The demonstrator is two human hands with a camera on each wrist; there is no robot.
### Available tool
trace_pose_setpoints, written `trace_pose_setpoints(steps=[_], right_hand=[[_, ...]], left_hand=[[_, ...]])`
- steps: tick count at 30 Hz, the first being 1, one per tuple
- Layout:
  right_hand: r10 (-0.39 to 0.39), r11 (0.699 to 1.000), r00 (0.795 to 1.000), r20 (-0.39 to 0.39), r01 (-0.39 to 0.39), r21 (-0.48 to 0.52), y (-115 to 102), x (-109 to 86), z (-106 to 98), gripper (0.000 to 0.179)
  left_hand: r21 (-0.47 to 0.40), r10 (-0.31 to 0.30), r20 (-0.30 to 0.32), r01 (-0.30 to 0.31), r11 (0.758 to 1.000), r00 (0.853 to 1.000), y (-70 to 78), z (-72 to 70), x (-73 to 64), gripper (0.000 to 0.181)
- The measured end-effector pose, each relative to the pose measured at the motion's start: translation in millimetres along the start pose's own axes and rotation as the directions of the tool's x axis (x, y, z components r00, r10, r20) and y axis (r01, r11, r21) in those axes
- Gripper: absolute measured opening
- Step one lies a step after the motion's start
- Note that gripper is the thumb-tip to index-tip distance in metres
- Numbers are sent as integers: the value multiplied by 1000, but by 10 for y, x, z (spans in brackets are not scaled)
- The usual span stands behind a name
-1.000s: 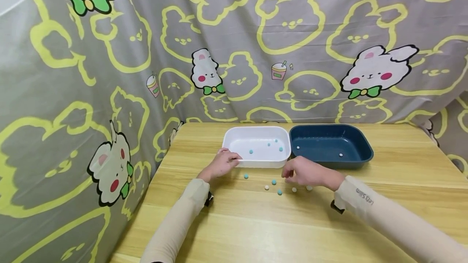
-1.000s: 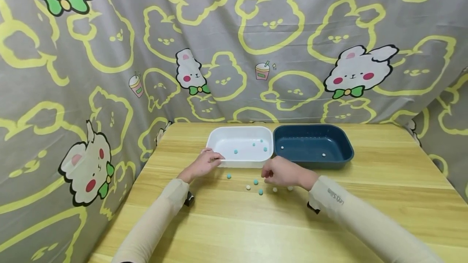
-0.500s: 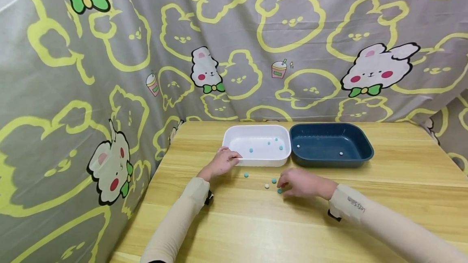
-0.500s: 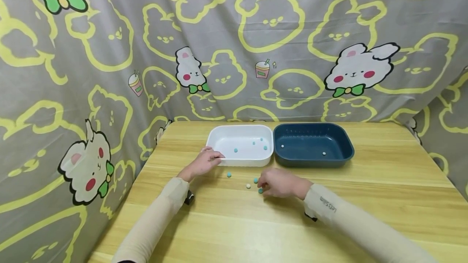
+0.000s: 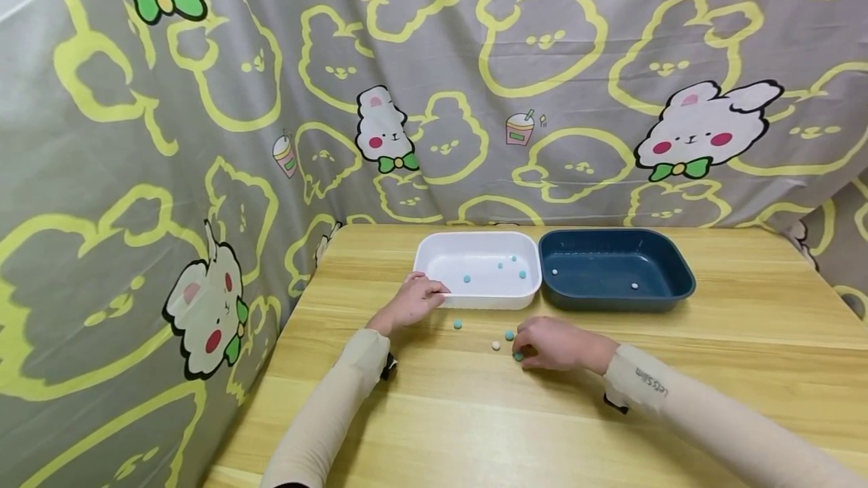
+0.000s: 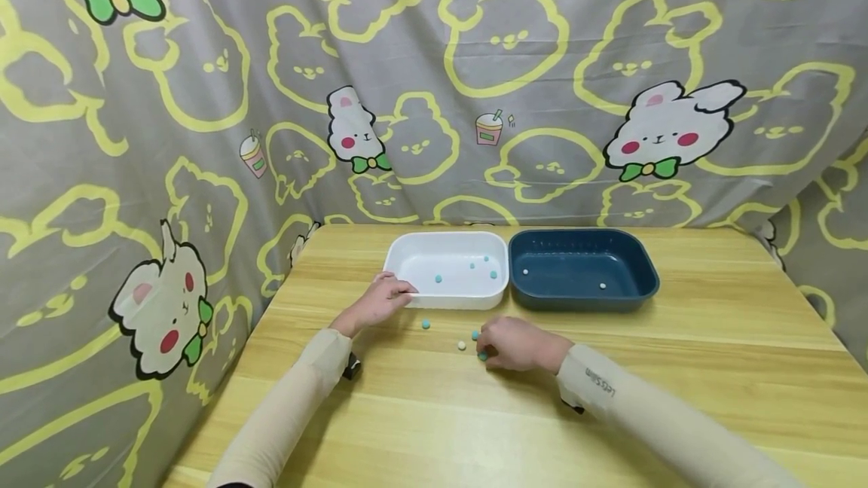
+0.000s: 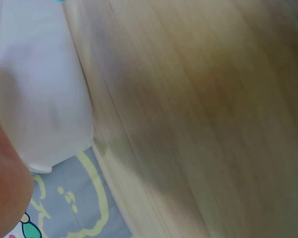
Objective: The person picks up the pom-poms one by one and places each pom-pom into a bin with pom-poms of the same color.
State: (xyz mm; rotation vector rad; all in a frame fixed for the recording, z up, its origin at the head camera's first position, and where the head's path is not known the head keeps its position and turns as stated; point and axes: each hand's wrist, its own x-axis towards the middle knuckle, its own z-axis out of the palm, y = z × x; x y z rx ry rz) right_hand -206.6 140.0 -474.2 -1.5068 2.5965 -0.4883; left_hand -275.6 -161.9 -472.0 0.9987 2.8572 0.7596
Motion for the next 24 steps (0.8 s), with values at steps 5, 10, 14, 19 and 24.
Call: trace_pose_setpoints(steps=[5,10,14,19,24], right_hand=[[0,1000,1000,12,1,-23,17,20,26,7],[7,999,1000,22,-6,-39,11,32,26,7],[12,999,999,32,-11,-37,-6,30,9,7],[17,1000,1000,22,-16,-22,-11,25,-27,6],[3,1000,999,-52,-3,-5,-15,14,-113,5]], left_hand=[[6,4,-8,-4,1000,1000,18,-8,-6,16],[8,11,-16,-11,1000,1000,26,-12,-13,16],[12,4,-15,-4,1000,1000,28,-9,-3,16],[13,3,-4,-3,1000,1000,23,-10,2,17],[17,2,-2,-2,1000,1000,29,-15,-5,17]])
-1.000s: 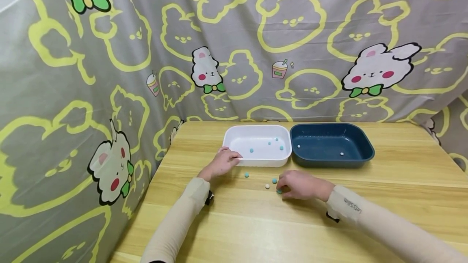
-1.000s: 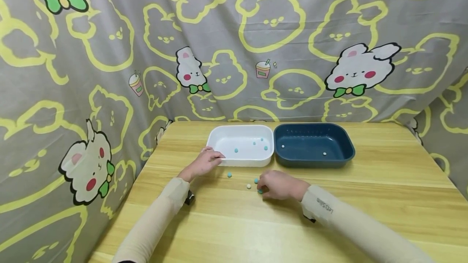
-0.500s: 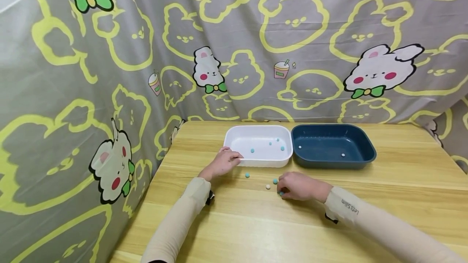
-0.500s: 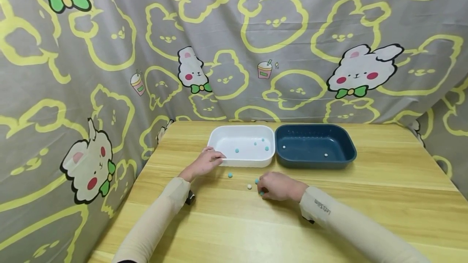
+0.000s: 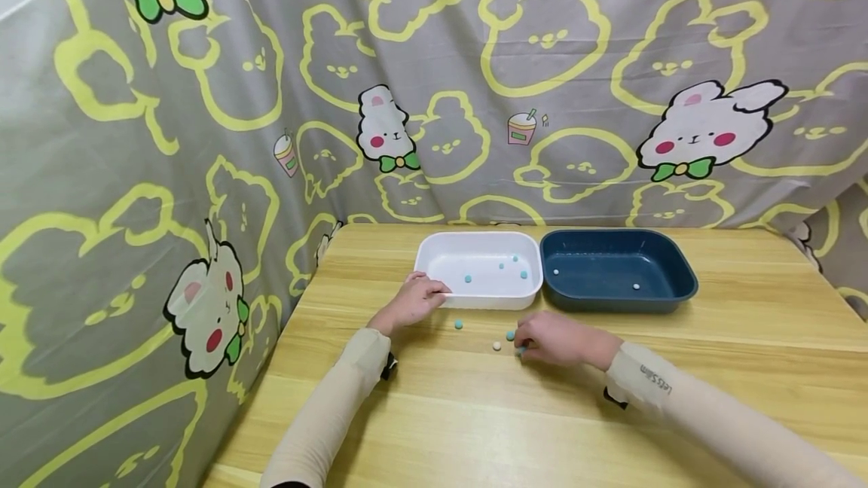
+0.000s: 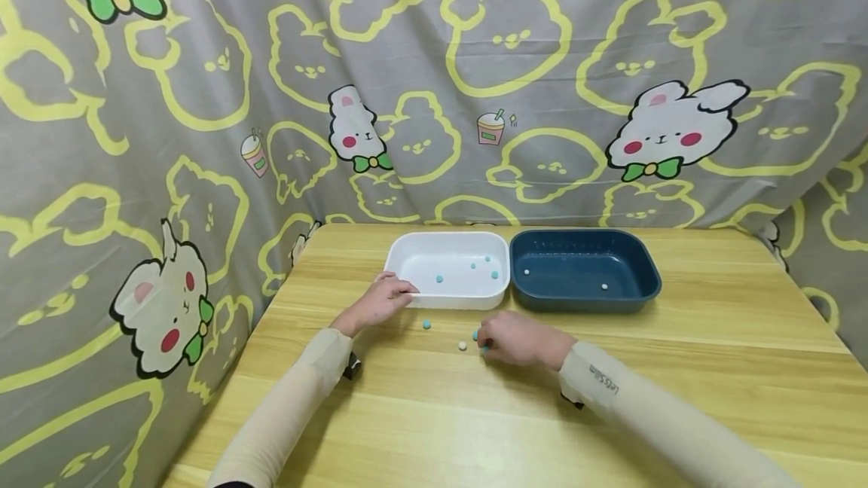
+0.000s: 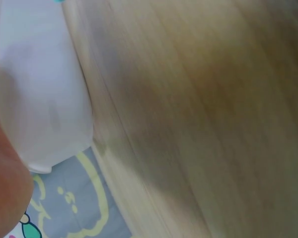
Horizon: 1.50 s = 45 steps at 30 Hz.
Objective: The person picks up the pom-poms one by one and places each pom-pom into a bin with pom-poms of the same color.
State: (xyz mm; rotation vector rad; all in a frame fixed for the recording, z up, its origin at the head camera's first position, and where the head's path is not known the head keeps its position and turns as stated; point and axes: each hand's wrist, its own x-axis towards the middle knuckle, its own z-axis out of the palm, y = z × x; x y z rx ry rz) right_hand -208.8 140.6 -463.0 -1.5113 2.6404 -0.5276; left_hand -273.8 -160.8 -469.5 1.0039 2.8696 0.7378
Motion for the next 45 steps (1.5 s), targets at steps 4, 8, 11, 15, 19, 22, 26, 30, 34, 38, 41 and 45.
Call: trace_pose_setpoints(steps=[4,8,11,15,19,22,26,30,34,38,41,45], right_hand=[[30,1000,999,-12,-30,1,-19,-1,-89,5],[59,998,998,-20,-59,19,-32,-5,-149,5],[71,997,997,-32,-70,24,-31,-6,-172,4],[80,997,996,-47,-79,27,-23,-14,-216,5],[82,996,995,-64,-80,26,-24,-14,-272,6],[86,996,993,-81,-84,19,-26,-10,-320,4],[97,995,990,-102,-97,0,-23,-10,-375,5],[116,993,987,-108,-117,-5,-20,-9,-406,6],[144,989,982,-120,-145,1,-11,0,-427,6],[171,985,974,-147,-172,7,-3,9,-451,6],[180,984,969,-167,-180,12,4,6,-462,5],[177,984,967,-184,-178,7,20,0,-461,6]], left_hand=[[1,3,-3,-3,1000,1000,-2,-3,1,17],[3,8,-6,-8,1000,1000,-19,5,10,17],[1,8,-9,-8,1000,1000,-19,9,9,17],[-2,2,-4,-2,1000,1000,-7,3,3,17],[-5,1,-3,-1,1000,1000,-14,15,-5,17],[-6,4,-6,-4,1000,1000,-15,18,-10,18],[-3,5,-11,-5,1000,1000,-12,14,-7,17],[3,1,-10,-1,1000,1000,-5,4,-3,17],[6,-1,-5,1,1000,1000,0,-4,-2,17],[7,5,-7,-5,1000,1000,-3,-4,-4,17],[6,6,-7,-6,1000,1000,-3,-1,-7,17],[3,2,-3,-2,1000,1000,-3,1,-5,18]])
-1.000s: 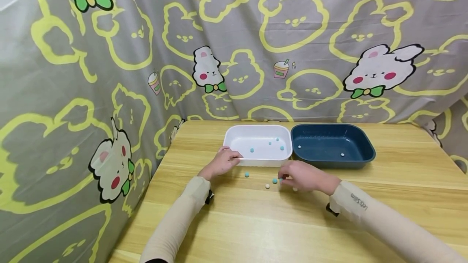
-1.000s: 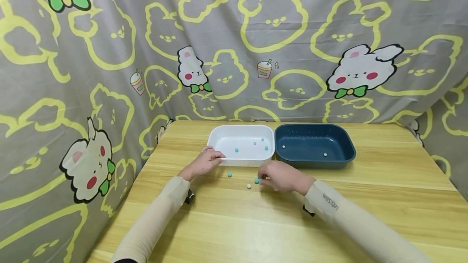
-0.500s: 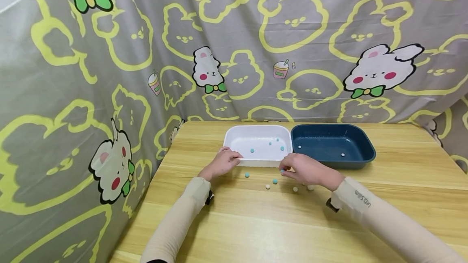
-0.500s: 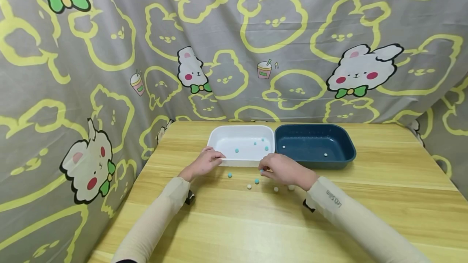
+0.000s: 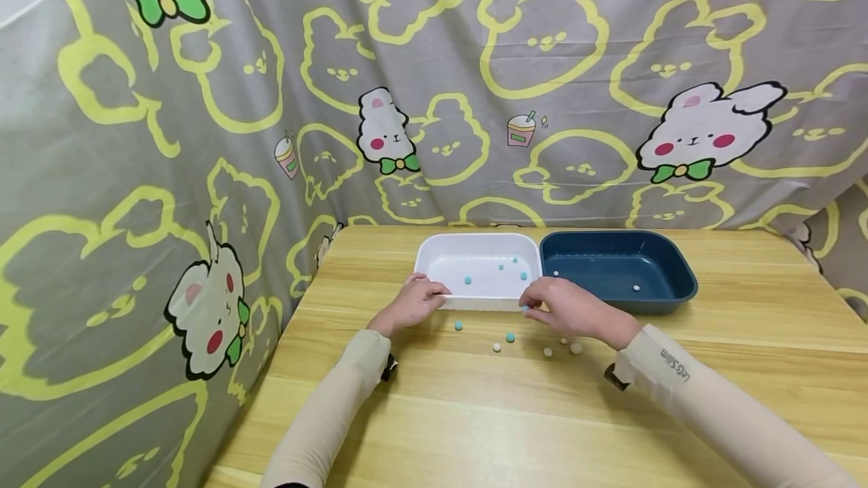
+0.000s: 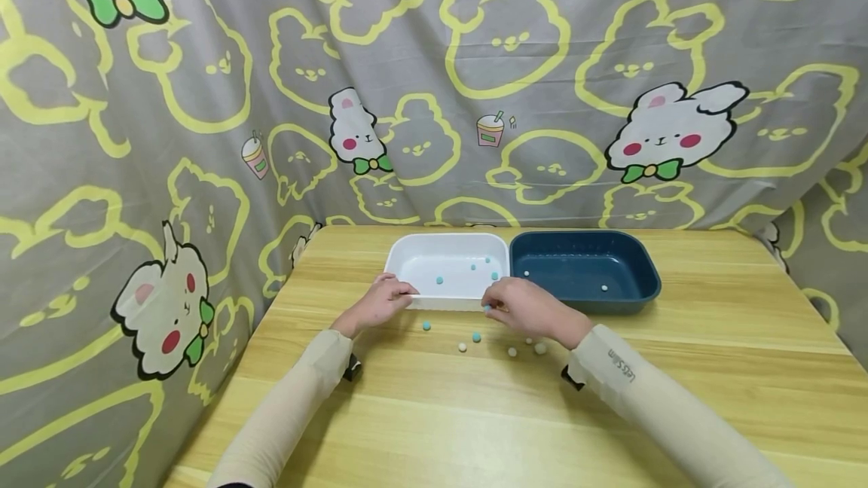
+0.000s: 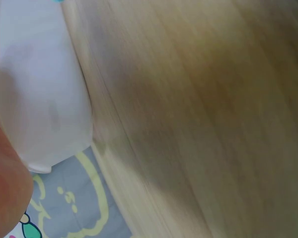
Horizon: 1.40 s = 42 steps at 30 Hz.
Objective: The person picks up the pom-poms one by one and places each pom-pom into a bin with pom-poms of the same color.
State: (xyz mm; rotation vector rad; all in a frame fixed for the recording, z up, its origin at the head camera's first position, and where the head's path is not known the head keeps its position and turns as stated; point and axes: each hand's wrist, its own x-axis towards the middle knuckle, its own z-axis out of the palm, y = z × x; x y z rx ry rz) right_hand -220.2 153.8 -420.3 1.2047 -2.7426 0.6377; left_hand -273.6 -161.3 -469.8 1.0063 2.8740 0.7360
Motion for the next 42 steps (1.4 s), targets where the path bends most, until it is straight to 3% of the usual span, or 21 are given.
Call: trace_pose_setpoints(steps=[17,42], right_hand=[[15,1000,1000,-16,-14,24,75,7,-30,5],[64,995,998,-9,-63,76,130,76,35,8]], left_hand=[[-12,-17,18,17,1000,1000,8,19,8,20],[36,-12,14,12,999,1000,3,16,17,19]])
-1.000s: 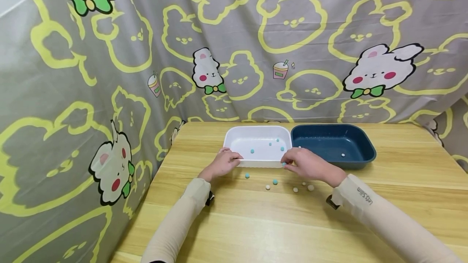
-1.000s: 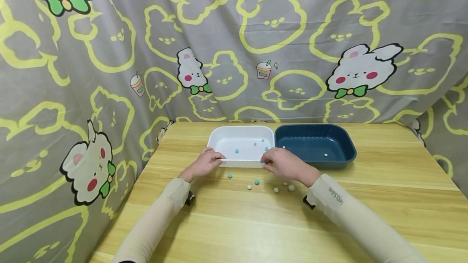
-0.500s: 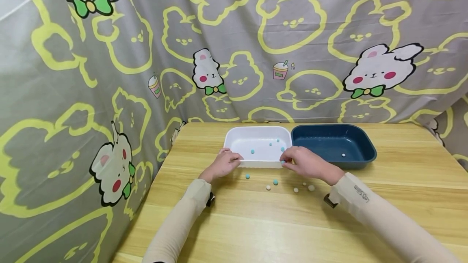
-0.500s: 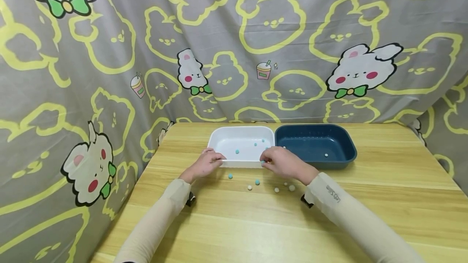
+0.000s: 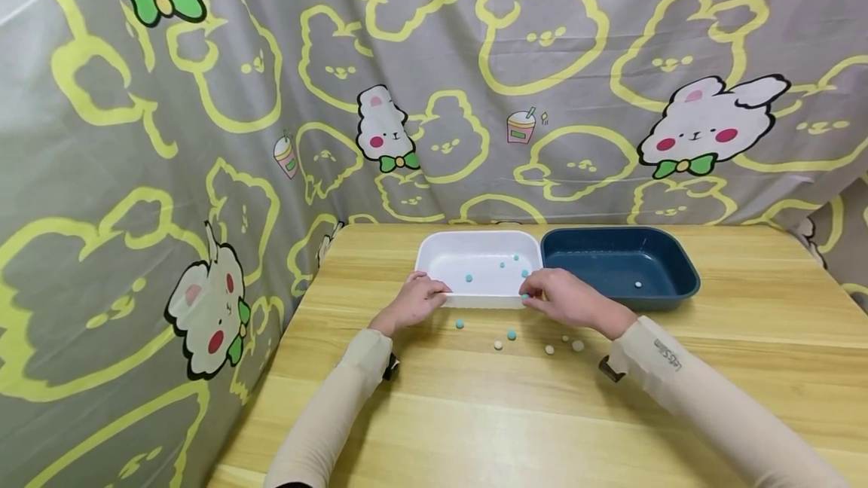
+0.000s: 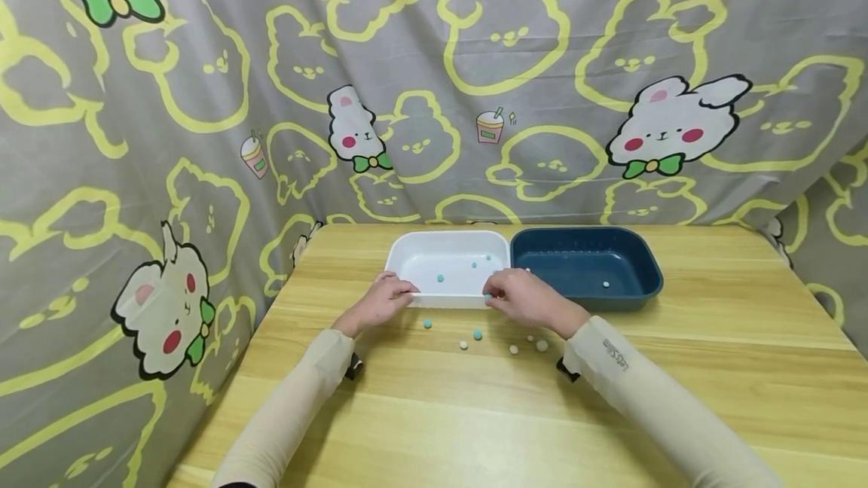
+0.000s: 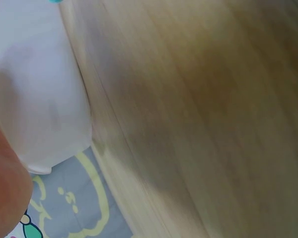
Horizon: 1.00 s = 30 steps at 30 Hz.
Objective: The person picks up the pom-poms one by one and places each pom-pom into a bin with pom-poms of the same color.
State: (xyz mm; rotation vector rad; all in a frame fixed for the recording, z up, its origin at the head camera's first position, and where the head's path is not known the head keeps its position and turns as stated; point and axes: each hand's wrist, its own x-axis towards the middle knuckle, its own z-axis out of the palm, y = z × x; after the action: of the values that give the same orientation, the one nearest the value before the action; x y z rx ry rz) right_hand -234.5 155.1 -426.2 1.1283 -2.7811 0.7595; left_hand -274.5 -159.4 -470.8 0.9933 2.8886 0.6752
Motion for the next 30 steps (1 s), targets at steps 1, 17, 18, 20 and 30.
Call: trace_pose_setpoints(steps=[1,17,18,20,30], right_hand=[[1,1000,1000,1,-1,1,3,3,2,9],[8,998,1000,-3,-8,68,21,103,52,9],[9,997,1000,0,-9,72,16,111,55,9],[17,996,1000,7,-18,82,1,128,60,10],[41,994,999,26,-44,97,-40,165,45,9]], left_hand=[[-1,1,-2,-1,1000,1000,-1,-2,3,19],[-6,-3,-7,3,1000,1000,-15,5,6,19],[-4,-5,-7,5,1000,1000,-17,5,7,19],[0,-7,-3,7,1000,1000,-16,2,10,20],[3,-9,10,9,1000,1000,4,-14,2,20]])
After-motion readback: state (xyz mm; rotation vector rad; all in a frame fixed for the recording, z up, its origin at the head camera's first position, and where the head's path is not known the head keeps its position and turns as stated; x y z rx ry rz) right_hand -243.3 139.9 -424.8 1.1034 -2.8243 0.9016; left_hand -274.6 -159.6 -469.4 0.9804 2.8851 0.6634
